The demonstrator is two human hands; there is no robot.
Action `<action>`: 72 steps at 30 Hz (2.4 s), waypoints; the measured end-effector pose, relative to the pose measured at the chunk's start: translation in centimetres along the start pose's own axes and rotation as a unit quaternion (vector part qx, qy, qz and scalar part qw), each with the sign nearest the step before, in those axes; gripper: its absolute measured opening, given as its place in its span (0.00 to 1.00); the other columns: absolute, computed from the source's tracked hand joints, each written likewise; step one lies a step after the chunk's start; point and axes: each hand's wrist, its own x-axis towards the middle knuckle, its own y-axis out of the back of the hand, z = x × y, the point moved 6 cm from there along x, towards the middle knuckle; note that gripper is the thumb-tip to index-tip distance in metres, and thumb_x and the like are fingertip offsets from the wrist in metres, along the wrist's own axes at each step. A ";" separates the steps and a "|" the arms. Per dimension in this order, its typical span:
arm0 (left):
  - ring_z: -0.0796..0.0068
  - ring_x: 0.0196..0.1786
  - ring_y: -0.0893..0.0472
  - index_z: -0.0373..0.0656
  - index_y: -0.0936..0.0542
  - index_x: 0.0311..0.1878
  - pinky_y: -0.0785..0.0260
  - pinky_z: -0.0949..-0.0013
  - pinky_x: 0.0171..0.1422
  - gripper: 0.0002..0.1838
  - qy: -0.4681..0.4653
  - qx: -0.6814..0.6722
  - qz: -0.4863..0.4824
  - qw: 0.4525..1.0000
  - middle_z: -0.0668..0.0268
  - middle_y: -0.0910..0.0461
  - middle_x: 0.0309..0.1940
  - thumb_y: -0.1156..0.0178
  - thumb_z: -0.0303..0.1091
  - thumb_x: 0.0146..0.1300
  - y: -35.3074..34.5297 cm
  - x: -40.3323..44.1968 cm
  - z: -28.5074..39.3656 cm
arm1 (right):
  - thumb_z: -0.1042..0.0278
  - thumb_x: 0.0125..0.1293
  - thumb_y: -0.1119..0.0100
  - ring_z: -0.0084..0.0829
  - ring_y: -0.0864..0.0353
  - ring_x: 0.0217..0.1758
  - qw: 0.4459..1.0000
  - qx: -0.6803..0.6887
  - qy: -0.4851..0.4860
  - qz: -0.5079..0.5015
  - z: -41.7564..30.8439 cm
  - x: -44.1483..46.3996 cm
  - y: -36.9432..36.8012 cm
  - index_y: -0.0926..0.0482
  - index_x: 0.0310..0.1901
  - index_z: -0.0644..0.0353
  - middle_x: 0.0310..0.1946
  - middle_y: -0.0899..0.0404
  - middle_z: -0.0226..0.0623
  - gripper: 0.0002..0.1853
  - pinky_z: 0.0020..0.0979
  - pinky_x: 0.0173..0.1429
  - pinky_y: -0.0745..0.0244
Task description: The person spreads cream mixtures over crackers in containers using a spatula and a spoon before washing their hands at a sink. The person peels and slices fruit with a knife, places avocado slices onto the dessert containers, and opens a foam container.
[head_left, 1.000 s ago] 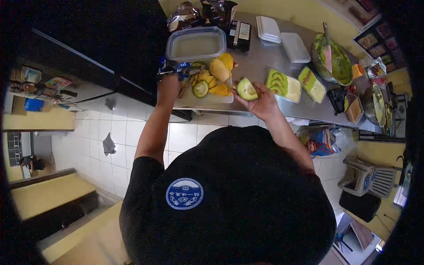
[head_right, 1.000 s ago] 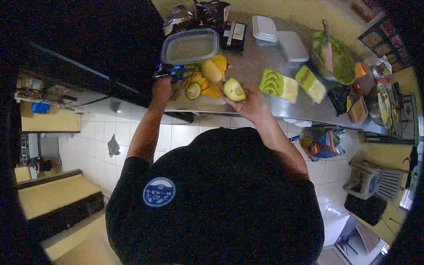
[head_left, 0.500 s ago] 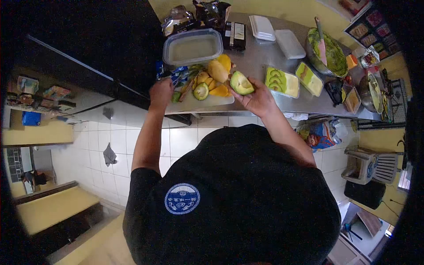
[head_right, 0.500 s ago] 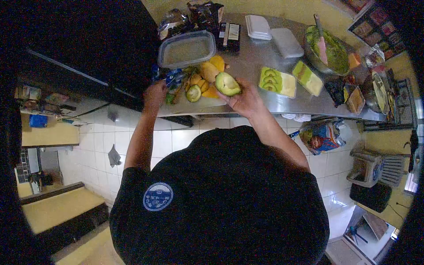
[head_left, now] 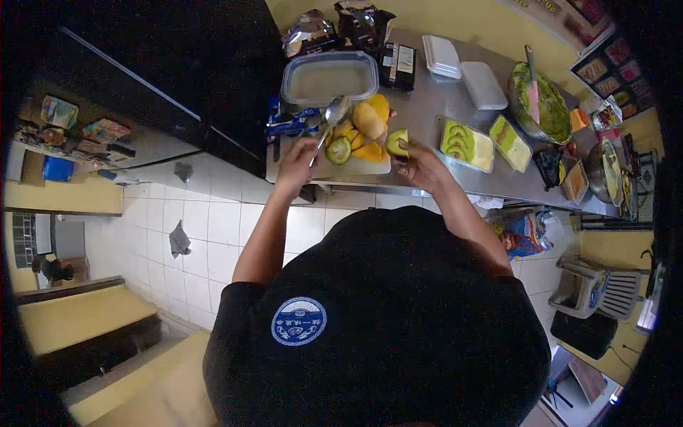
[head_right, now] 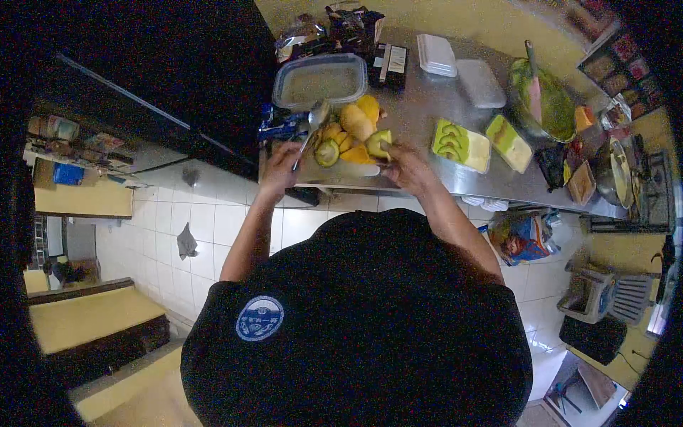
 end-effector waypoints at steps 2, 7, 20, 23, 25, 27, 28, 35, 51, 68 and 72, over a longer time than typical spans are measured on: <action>0.85 0.21 0.35 0.46 0.25 0.50 0.43 0.78 0.23 0.11 0.488 -0.361 -0.085 0.790 0.70 0.27 0.27 0.50 0.28 0.66 -2.3 -2.5 -1.5 | 0.68 0.70 0.48 0.44 0.23 0.57 0.992 0.090 0.011 -0.086 -0.2 -0.5 -1.5 0.36 0.62 0.64 0.54 0.27 0.47 0.22 0.34 0.56 0.20; 0.78 0.35 0.24 0.46 0.27 0.60 0.30 0.76 0.37 0.17 0.296 -0.182 -0.100 0.932 0.67 0.22 0.37 0.51 0.28 0.69 -2.8 -0.9 1.1 | 0.65 0.72 0.54 0.45 0.25 0.59 0.973 0.204 0.044 -0.100 -2.5 -1.6 -5.0 0.37 0.63 0.65 0.57 0.28 0.45 0.21 0.38 0.60 0.23; 0.52 0.35 0.20 0.60 0.29 0.65 0.25 0.56 0.40 0.31 0.033 0.093 -0.104 0.990 0.55 0.23 0.37 0.46 0.23 0.58 -2.8 1.8 10.9 | 0.63 0.70 0.50 0.36 0.24 0.54 0.936 0.287 0.188 0.075 -3.7 -1.3 -4.0 0.29 0.49 0.60 0.48 0.25 0.38 0.12 0.39 0.56 0.21; 0.54 0.34 0.20 0.61 0.32 0.67 0.25 0.55 0.37 0.33 0.029 0.106 -0.100 0.989 0.57 0.24 0.34 0.46 0.23 0.57 -3.2 1.8 10.9 | 0.58 0.74 0.61 0.42 0.24 0.56 0.921 0.330 0.188 0.083 -4.0 -2.0 -4.7 0.30 0.51 0.64 0.50 0.23 0.44 0.18 0.46 0.63 0.28; 0.54 0.34 0.20 0.61 0.32 0.67 0.25 0.56 0.36 0.33 0.021 0.117 -0.096 0.988 0.57 0.24 0.34 0.45 0.23 0.57 -3.4 1.8 10.7 | 0.57 0.74 0.61 0.42 0.23 0.56 0.921 0.326 0.199 0.074 -3.6 -1.2 -4.1 0.30 0.51 0.64 0.50 0.23 0.44 0.19 0.46 0.63 0.28; 0.55 0.34 0.20 0.61 0.32 0.67 0.25 0.56 0.35 0.34 0.013 0.128 -0.092 0.987 0.58 0.24 0.35 0.45 0.24 0.57 -3.6 1.8 10.5 | 0.56 0.74 0.61 0.42 0.23 0.56 0.921 0.322 0.208 0.065 -3.4 -1.0 -3.9 0.29 0.52 0.64 0.50 0.23 0.44 0.19 0.46 0.63 0.28; 0.56 0.33 0.20 0.62 0.32 0.68 0.25 0.57 0.34 0.34 0.006 0.139 -0.090 0.986 0.58 0.24 0.34 0.45 0.24 0.56 -3.6 1.8 10.4 | 0.56 0.74 0.61 0.41 0.23 0.56 0.922 0.310 0.224 0.060 -3.4 -1.0 -3.9 0.29 0.52 0.64 0.50 0.23 0.43 0.19 0.45 0.63 0.28; 0.56 0.32 0.20 0.63 0.37 0.70 0.25 0.56 0.32 0.36 0.010 0.166 -0.132 0.977 0.57 0.25 0.31 0.45 0.24 0.58 -4.4 1.5 10.1 | 0.57 0.73 0.57 0.34 0.24 0.53 0.934 0.265 0.231 0.061 -3.6 -1.5 -4.4 0.28 0.50 0.57 0.47 0.24 0.36 0.14 0.40 0.61 0.26; 0.59 0.60 0.24 0.57 0.37 0.71 0.33 0.66 0.61 0.28 0.147 -0.214 -0.110 0.960 0.49 0.27 0.59 0.53 0.25 0.69 -7.1 0.3 9.4 | 0.52 0.75 0.60 0.36 0.22 0.52 0.948 0.213 0.224 0.075 -6.1 -3.9 -7.0 0.29 0.50 0.59 0.47 0.22 0.39 0.18 0.38 0.58 0.24; 0.85 0.18 0.44 0.70 0.41 0.72 0.45 0.80 0.21 0.26 0.293 -0.336 -0.245 0.861 0.78 0.43 0.18 0.57 0.33 0.74 -7.8 0.5 10.5 | 0.38 0.69 0.59 0.42 0.26 0.53 0.939 0.240 0.208 -0.130 -8.0 -3.7 -8.4 0.29 0.55 0.61 0.50 0.25 0.41 0.31 0.43 0.67 0.36; 0.84 0.16 0.44 0.71 0.43 0.73 0.46 0.76 0.17 0.25 0.379 -0.439 -0.268 0.769 0.76 0.42 0.17 0.59 0.36 0.75 -9.7 -1.3 11.0 | 0.31 0.67 0.63 0.40 0.25 0.50 0.950 0.228 0.199 -0.079 -7.9 -2.1 -6.5 0.26 0.51 0.60 0.46 0.24 0.38 0.35 0.40 0.57 0.28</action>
